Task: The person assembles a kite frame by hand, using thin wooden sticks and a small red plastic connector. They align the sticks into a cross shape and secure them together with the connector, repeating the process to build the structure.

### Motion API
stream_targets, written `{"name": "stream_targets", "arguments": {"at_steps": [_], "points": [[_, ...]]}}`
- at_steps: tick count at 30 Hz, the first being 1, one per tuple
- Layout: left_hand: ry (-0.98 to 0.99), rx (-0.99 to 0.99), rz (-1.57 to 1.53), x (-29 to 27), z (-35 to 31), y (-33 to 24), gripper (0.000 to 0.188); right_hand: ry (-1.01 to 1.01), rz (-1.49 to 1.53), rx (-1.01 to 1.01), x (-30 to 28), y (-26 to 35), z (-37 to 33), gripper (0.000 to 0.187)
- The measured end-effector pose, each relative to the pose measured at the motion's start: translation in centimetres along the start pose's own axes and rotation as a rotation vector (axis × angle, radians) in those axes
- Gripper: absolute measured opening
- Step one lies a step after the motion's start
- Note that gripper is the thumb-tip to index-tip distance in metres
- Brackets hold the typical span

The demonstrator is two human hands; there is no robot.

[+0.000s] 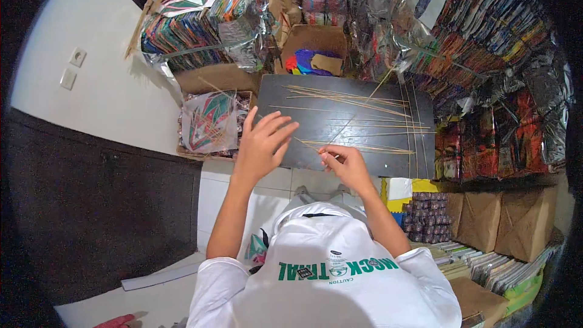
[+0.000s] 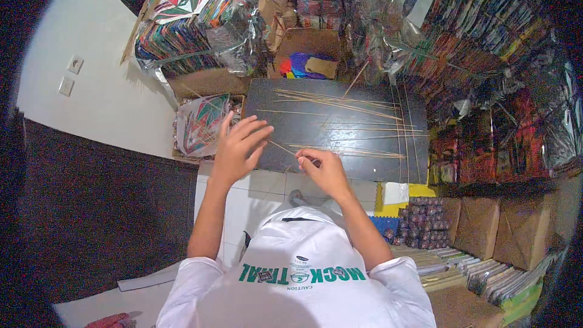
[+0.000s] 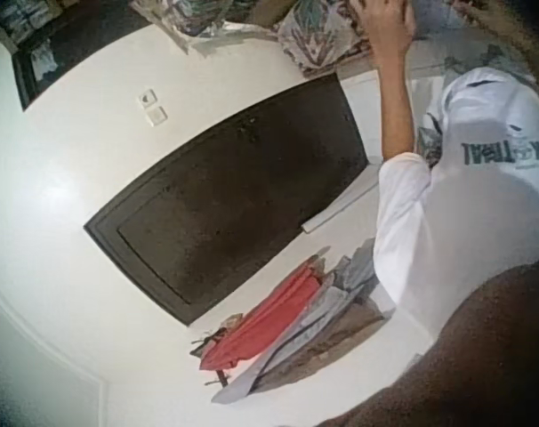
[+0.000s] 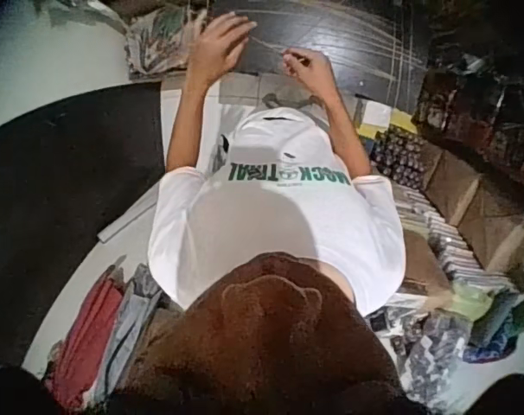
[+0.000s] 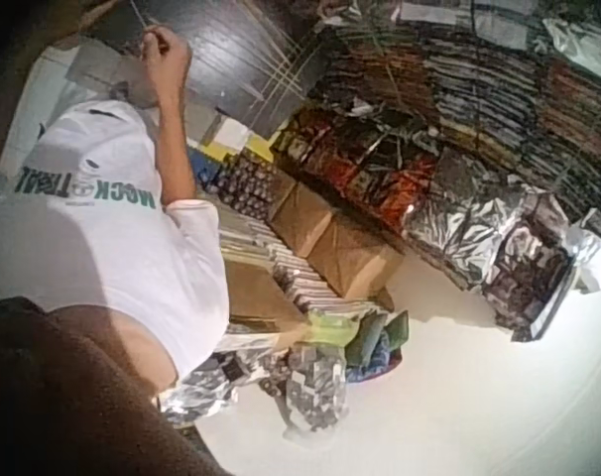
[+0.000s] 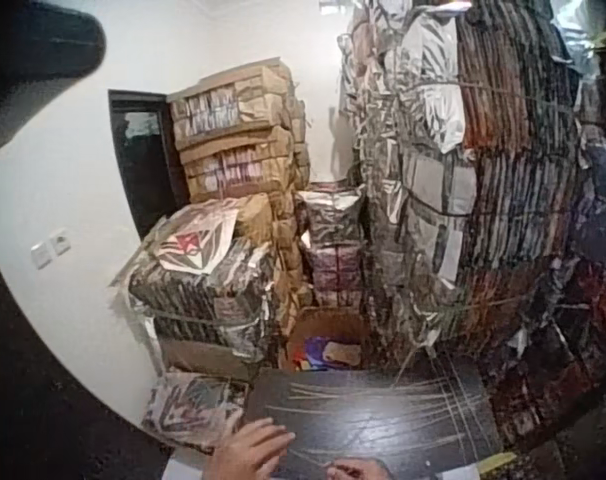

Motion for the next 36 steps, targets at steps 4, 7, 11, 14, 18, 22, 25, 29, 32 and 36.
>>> {"name": "stream_targets", "arguments": {"at_steps": [4,7,11,14,18,22,25,29,32,36], "points": [[0.291,0.041,0.042,0.6,0.0,2.5,0.041,-0.042,-0.193,-0.072,-0.3,2.3,0.0,0.019],[0.384,-0.066,0.076,0.2,0.3,4.1,0.043,-0.092,-0.317,-0.126,-0.8,4.2,-0.2,0.020],[0.333,-0.142,0.068,-0.2,0.3,3.6,0.038,-0.111,-0.375,-0.164,-0.8,5.6,-0.1,0.020],[0.280,-0.149,0.037,0.0,-0.1,4.4,0.037,-0.101,-0.393,-0.140,-1.5,5.6,0.1,0.020],[0.262,-0.218,0.046,-1.5,-0.6,7.6,0.036,-0.119,-0.346,-0.098,-3.4,5.5,-0.1,0.020],[0.321,-0.324,0.090,-2.2,-0.6,7.6,0.037,-0.020,-0.311,-0.057,-3.9,6.3,-0.1,0.019],[0.279,-0.311,0.039,-1.8,-1.2,8.5,0.039,-0.029,-0.378,-0.089,-4.8,7.0,0.2,0.019],[0.323,-0.356,0.024,-2.1,-1.9,9.9,0.037,0.012,-0.398,-0.070,-6.4,7.9,0.5,0.019],[0.349,-0.413,0.006,-2.2,-1.7,9.5,0.035,0.030,-0.410,-0.072,-6.8,7.9,0.8,0.019],[0.322,-0.435,-0.066,-2.0,-3.0,11.4,0.032,0.053,-0.486,-0.082,-8.4,8.1,1.0,0.018]]}}
Point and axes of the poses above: each hand's wrist, its own z-axis towards the middle knuckle, its own x-axis out of the palm, y = z × x, the point moved 5 cm from there along z, towards the middle knuckle, and after that the axes turned 8 degrees about -x, right-handed, at the moved point
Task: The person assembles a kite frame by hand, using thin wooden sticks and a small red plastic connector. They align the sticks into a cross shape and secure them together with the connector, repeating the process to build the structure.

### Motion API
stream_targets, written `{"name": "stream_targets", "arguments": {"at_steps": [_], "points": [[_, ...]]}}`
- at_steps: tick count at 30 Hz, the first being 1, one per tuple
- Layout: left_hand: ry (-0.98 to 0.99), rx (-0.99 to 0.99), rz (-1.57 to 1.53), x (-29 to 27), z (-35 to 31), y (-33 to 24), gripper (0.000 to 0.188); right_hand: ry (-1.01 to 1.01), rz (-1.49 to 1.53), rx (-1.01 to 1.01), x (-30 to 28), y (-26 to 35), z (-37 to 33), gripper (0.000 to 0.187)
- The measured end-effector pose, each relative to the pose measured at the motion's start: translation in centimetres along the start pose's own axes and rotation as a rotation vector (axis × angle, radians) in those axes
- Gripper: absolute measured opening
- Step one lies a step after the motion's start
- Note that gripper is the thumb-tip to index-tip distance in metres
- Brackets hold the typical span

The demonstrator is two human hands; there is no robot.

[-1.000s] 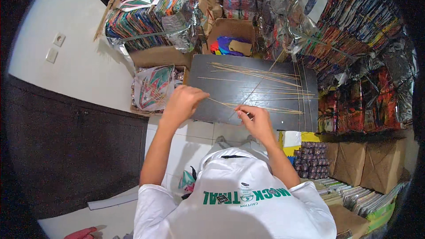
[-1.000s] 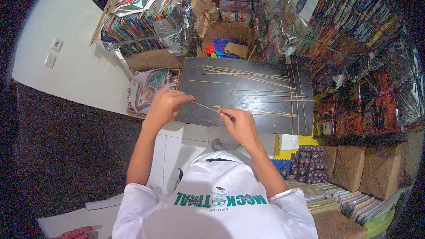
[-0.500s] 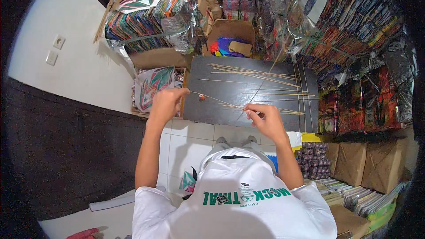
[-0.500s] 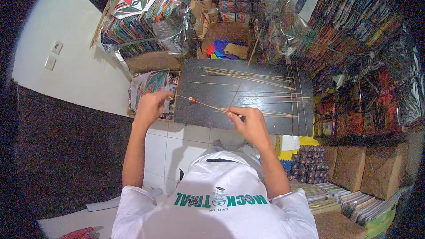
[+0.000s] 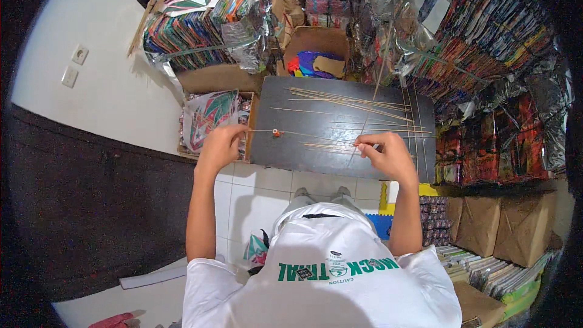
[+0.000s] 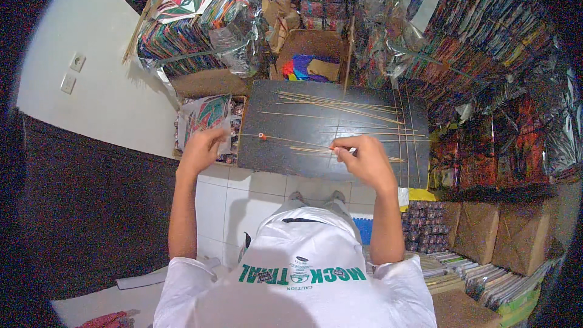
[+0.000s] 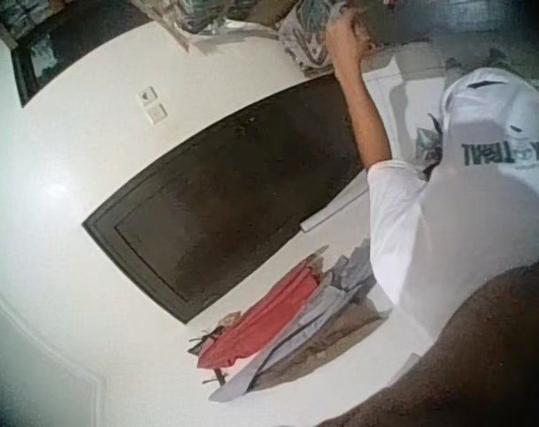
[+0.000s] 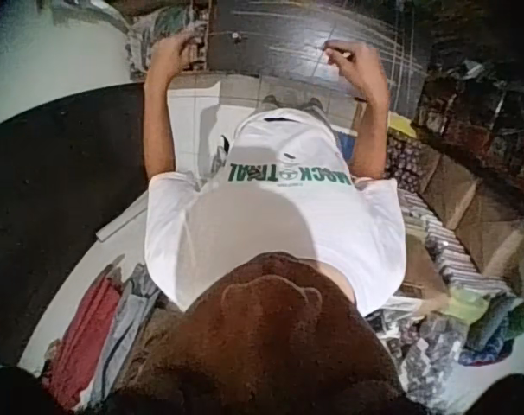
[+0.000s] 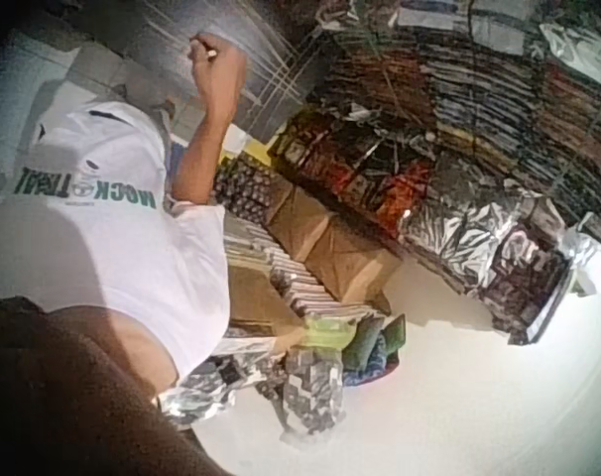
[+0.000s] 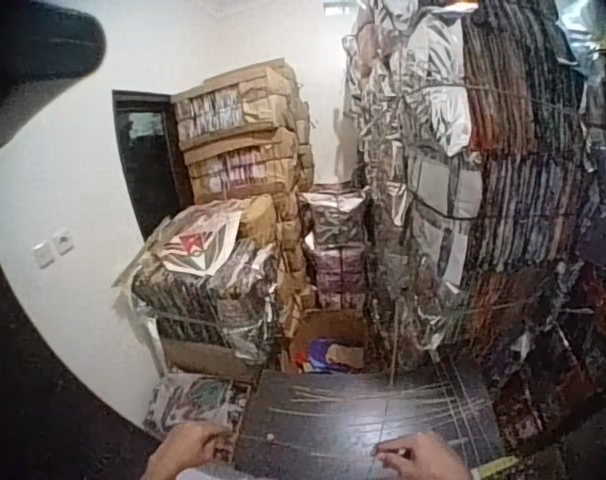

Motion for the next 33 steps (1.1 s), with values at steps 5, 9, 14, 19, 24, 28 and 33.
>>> {"name": "stream_targets", "arguments": {"at_steps": [5,9,14,19,24,28,33], "points": [[0.072,-0.102,-0.140,0.5,-0.2,0.6,0.037,0.074,-0.014,0.062,-1.6,0.7,0.4,0.017],[-0.006,0.037,-0.129,2.2,-0.4,2.8,0.041,0.054,-0.083,0.039,-2.7,0.1,0.6,0.018],[0.075,-0.132,-0.094,3.2,-1.1,2.8,0.042,0.140,-0.147,0.054,-2.8,1.2,1.3,0.018],[0.186,0.062,-0.032,5.0,-1.6,2.7,0.050,0.184,-0.163,0.034,-2.2,1.0,1.9,0.017],[0.045,0.190,-0.116,2.1,-1.5,-5.2,0.064,0.311,-0.237,-0.002,-0.5,1.2,2.7,0.015],[0.301,0.174,-0.583,5.6,-0.8,-9.5,0.062,0.364,-0.216,-0.095,1.5,3.0,3.4,0.014],[0.513,0.020,-0.865,10.0,-0.3,-12.3,0.048,0.371,-0.202,-0.131,3.0,4.8,3.6,0.018]]}}
Point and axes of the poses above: each hand's wrist, its own z-axis towards the middle knuckle, its own x-axis out of the palm, y = z × x, the point moved 5 cm from there along z, towards the middle knuckle, and after that the axes turned 8 degrees about -x, right-handed, at the moved point
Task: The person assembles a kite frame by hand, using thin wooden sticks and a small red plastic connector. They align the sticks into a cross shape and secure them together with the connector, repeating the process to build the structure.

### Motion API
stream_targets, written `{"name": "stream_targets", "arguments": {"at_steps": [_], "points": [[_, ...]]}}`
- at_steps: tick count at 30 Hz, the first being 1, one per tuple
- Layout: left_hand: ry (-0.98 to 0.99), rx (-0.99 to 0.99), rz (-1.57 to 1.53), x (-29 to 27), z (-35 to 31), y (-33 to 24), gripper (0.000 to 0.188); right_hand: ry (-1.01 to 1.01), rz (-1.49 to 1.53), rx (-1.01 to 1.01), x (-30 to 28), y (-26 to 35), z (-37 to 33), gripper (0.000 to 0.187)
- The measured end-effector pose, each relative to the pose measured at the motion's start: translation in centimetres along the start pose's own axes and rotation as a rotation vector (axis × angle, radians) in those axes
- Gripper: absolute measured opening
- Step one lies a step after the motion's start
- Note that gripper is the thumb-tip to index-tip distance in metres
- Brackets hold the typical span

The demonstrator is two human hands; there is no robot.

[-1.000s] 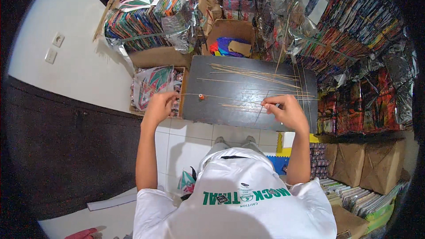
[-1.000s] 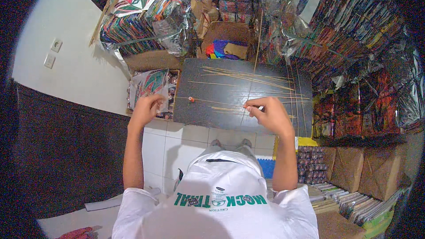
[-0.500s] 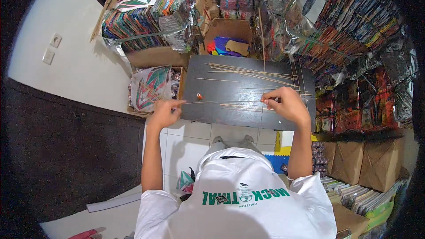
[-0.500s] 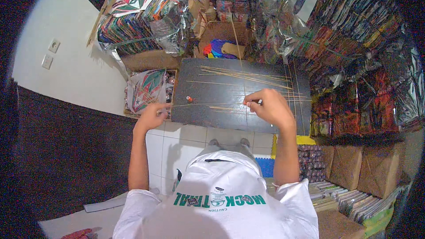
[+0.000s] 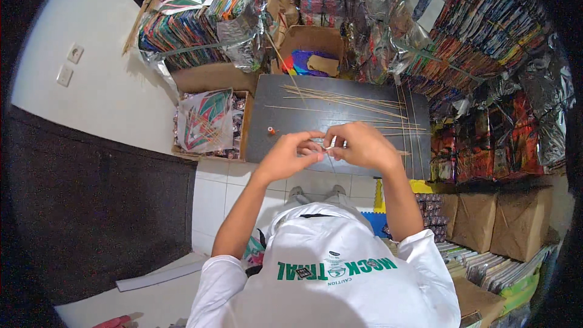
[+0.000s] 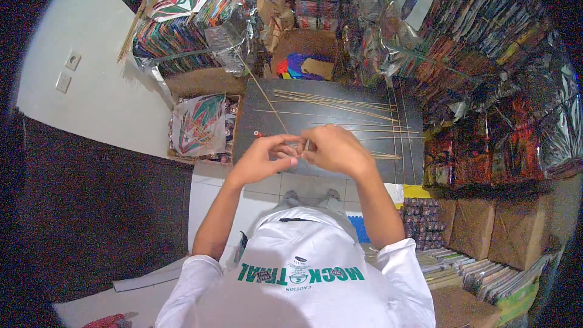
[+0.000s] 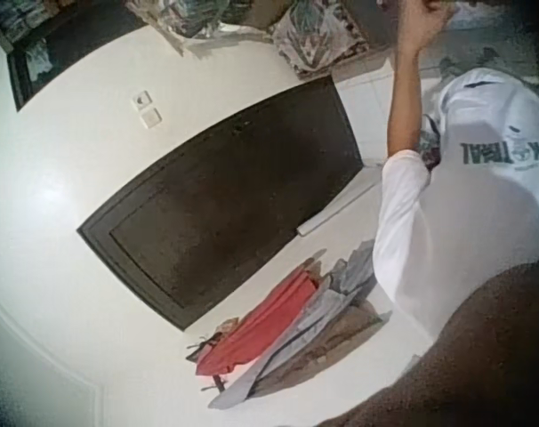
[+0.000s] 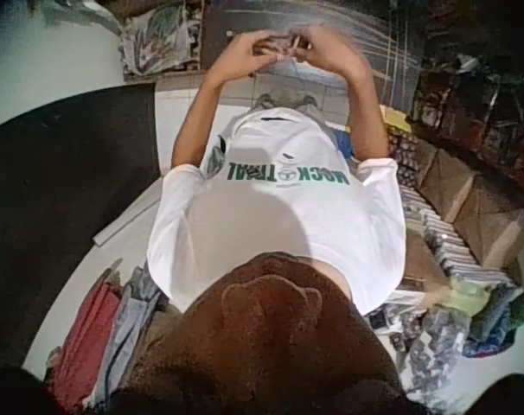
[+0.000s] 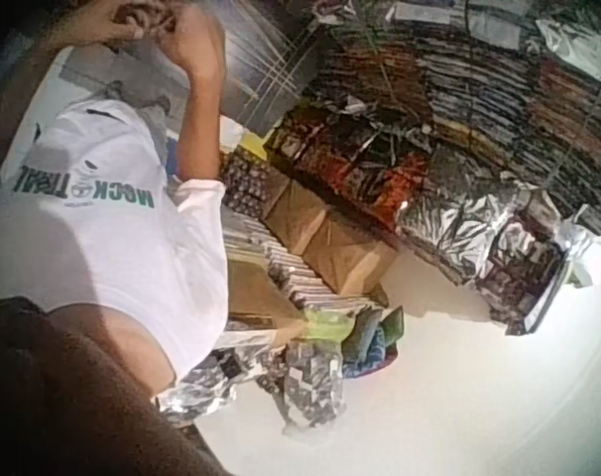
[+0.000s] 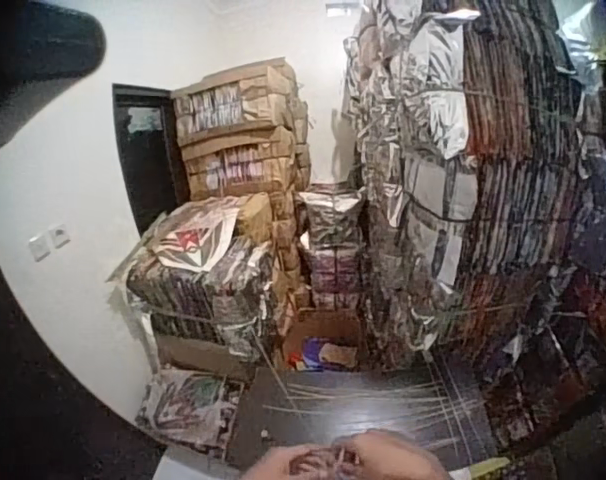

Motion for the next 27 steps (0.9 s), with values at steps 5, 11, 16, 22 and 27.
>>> {"name": "stream_targets", "arguments": {"at_steps": [5,11,16,22,27], "points": [[-0.030,-0.026,-0.184,0.6,0.1,0.0,0.038,-0.095,-0.008,-0.049,-0.8,0.1,-0.3,0.021],[-0.103,0.019,-0.249,-0.1,-0.7,0.2,0.025,-0.166,0.342,-0.013,-2.4,-1.7,-1.6,0.017],[-0.139,0.047,-0.278,-0.4,-1.2,-0.2,0.024,-0.260,0.524,-0.062,-2.1,-2.8,-2.1,0.022],[-0.163,0.087,-0.377,-0.2,-1.3,-0.8,0.023,-0.205,0.916,-0.199,3.9,-1.4,-0.6,0.027],[-0.160,0.063,-0.418,-0.6,-1.6,-0.2,0.021,-0.167,0.877,-0.057,5.7,-3.2,-0.3,0.021]]}}
Point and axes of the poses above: each hand's wrist, its own z-axis towards the middle knuckle, its own x-axis out of the palm, y = z × x, the point moved 5 cm from there along z, towards the middle knuckle, and after that the axes turned 8 degrees about -x, right-handed, at the moved point
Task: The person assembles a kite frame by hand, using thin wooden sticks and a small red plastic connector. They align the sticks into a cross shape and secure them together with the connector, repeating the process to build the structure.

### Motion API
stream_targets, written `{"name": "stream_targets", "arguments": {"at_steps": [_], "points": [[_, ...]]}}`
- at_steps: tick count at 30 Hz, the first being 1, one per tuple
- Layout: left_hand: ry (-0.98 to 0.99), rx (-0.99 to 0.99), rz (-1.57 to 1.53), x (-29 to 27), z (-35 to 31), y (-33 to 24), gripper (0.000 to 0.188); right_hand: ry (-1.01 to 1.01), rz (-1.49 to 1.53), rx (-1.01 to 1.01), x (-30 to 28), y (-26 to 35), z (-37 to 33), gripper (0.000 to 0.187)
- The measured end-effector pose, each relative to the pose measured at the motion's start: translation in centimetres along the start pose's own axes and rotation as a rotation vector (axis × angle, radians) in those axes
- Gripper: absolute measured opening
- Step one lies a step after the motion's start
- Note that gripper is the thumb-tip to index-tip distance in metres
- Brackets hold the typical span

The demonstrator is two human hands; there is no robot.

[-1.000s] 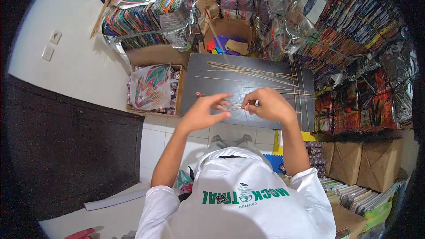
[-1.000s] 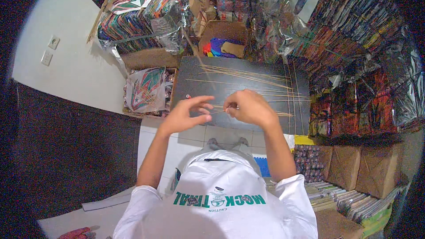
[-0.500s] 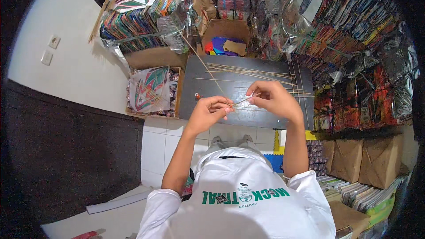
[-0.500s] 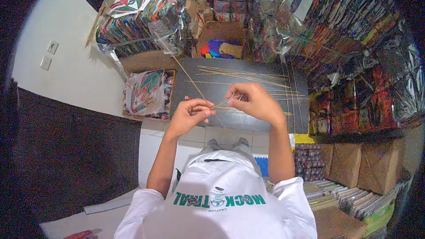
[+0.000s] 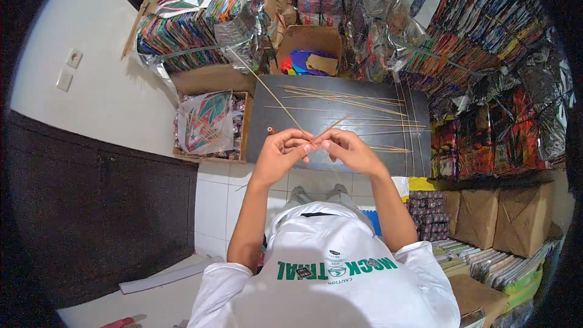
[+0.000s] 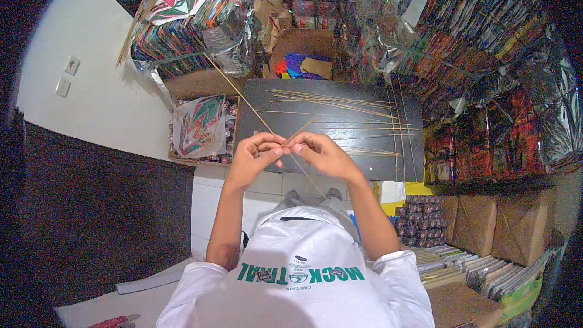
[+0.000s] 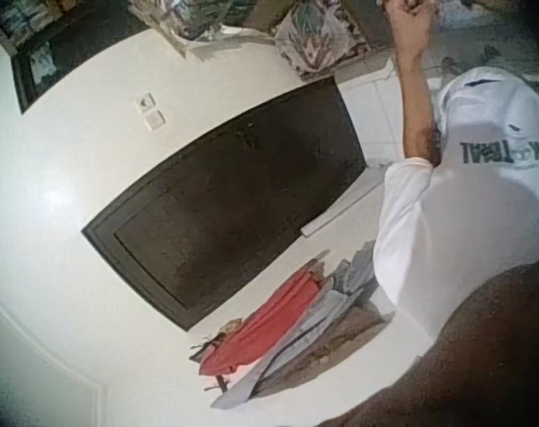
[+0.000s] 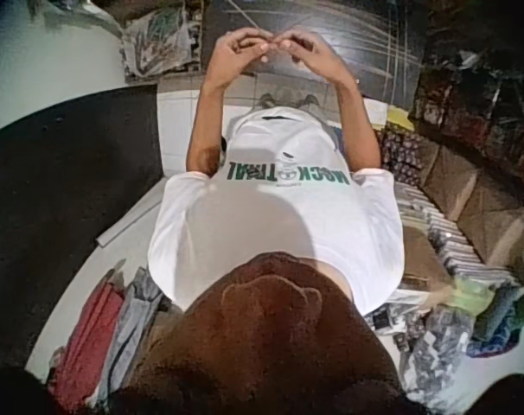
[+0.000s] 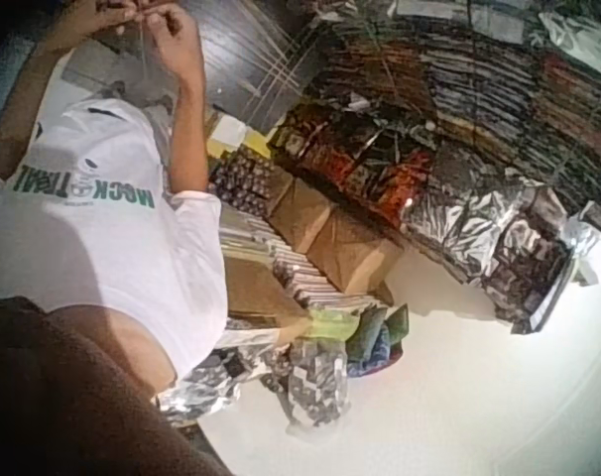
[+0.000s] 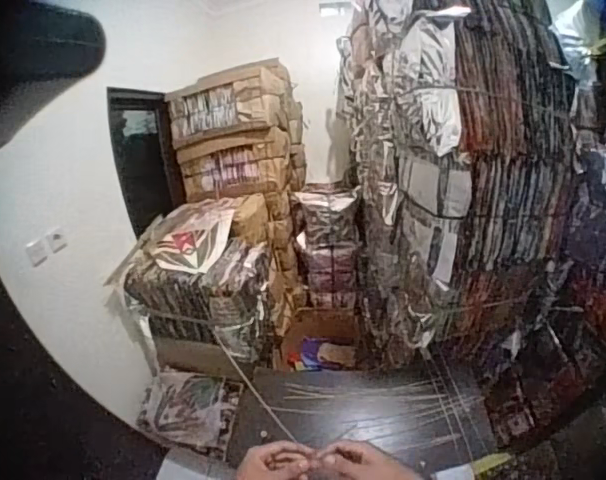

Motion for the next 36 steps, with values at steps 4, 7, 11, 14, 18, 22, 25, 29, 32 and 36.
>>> {"name": "stream_targets", "arguments": {"at_steps": [4,7,11,14,18,22,25,29,32,36], "points": [[-0.013,-0.042,-0.020,0.1,-0.5,0.2,0.019,-0.063,-0.051,0.088,-0.3,0.7,-0.6,0.017],[0.028,-0.048,-0.048,0.4,-0.5,0.3,0.019,-0.141,-0.048,-0.003,-0.1,0.5,-0.6,0.016],[0.054,-0.078,-0.077,0.8,-0.4,0.6,0.018,-0.226,-0.048,-0.024,-0.1,0.5,-0.6,0.011],[0.059,-0.073,-0.082,0.9,-0.4,0.7,0.019,-0.225,-0.020,-0.093,-0.1,0.1,-0.6,0.007],[0.071,-0.056,-0.110,1.0,-0.5,0.8,0.019,-0.151,-0.143,-0.186,-0.4,0.8,-0.8,0.010],[0.104,-0.034,-0.115,1.0,-0.8,0.9,0.017,-0.149,-0.506,-0.318,-0.4,2.9,-0.5,0.013],[0.121,-0.005,-0.091,0.8,-0.9,0.8,0.015,-0.161,-0.606,-0.418,-0.5,3.2,-0.6,0.018],[0.126,-0.015,-0.085,0.7,-0.8,0.8,0.014,-0.269,-0.588,-0.543,-0.2,2.0,-0.7,0.035],[0.118,-0.003,-0.103,1.0,-0.9,0.6,0.014,-0.296,-0.586,-0.504,-0.3,0.8,-0.7,0.034],[0.094,0.021,-0.091,0.7,-0.9,0.7,0.015,-0.316,-0.481,-0.385,-0.6,-0.5,-0.4,0.042]]}}
Point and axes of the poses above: each hand's wrist, its own z-axis towards the middle knuckle, its own x-axis out of the palm, y = z × x, the point moved 5 cm from there along z, towards the middle knuckle, and after that the axes turned 8 degrees about -x, right-handed, at the moved point
